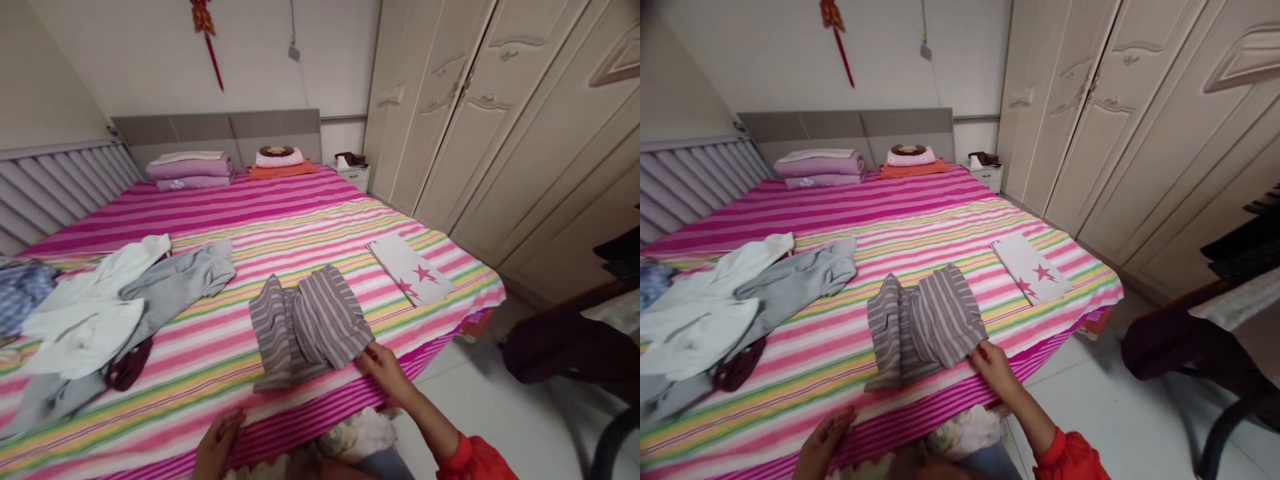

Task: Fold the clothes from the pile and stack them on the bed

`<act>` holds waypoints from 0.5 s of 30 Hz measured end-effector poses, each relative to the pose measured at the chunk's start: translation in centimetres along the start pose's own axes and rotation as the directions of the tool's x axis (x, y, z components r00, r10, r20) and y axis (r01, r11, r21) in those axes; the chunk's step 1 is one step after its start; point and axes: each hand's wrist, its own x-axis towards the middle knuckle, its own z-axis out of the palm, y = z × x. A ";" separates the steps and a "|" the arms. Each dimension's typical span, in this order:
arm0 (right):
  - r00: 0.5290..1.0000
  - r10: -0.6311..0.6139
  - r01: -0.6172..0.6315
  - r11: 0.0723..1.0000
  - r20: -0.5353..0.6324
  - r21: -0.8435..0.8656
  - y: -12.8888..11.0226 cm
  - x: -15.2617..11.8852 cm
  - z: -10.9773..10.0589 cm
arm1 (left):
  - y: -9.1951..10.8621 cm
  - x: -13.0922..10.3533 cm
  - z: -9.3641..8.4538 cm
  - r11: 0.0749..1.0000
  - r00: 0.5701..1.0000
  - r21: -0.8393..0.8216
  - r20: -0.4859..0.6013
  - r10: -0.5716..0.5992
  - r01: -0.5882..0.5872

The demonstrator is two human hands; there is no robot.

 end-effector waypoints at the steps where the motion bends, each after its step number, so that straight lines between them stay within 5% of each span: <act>1: 0.997 0.077 -0.073 0.988 -0.024 0.137 -0.2 0.2 0.0 | 0.5 -0.3 0.5 1.000 1.000 0.005 0.019 -0.015 0.015; 3: 0.975 0.224 -0.204 0.880 0.004 0.428 -0.9 0.5 0.4 | 1.5 -0.8 1.8 1.000 0.998 0.009 0.051 -0.028 0.028; 5: 0.941 0.325 -0.301 0.668 0.098 0.680 -1.7 0.5 1.2 | 2.2 -1.5 3.1 1.000 0.998 -0.001 0.063 0.002 -0.002; 9: 0.873 0.403 -0.407 0.294 0.273 0.865 -3.1 0.5 2.9 | 2.9 -3.3 5.4 0.989 0.983 -0.030 0.109 0.148 -0.145; 12: 0.891 0.333 -0.380 0.171 0.309 0.909 -4.2 0.5 2.9 | 4.3 -5.2 6.6 0.971 0.936 -0.017 0.264 0.233 -0.237; 15: 0.931 0.203 -0.334 0.133 0.304 0.933 -6.1 0.0 1.8 | 6.8 -7.0 7.8 0.983 0.876 -0.013 0.452 0.169 -0.183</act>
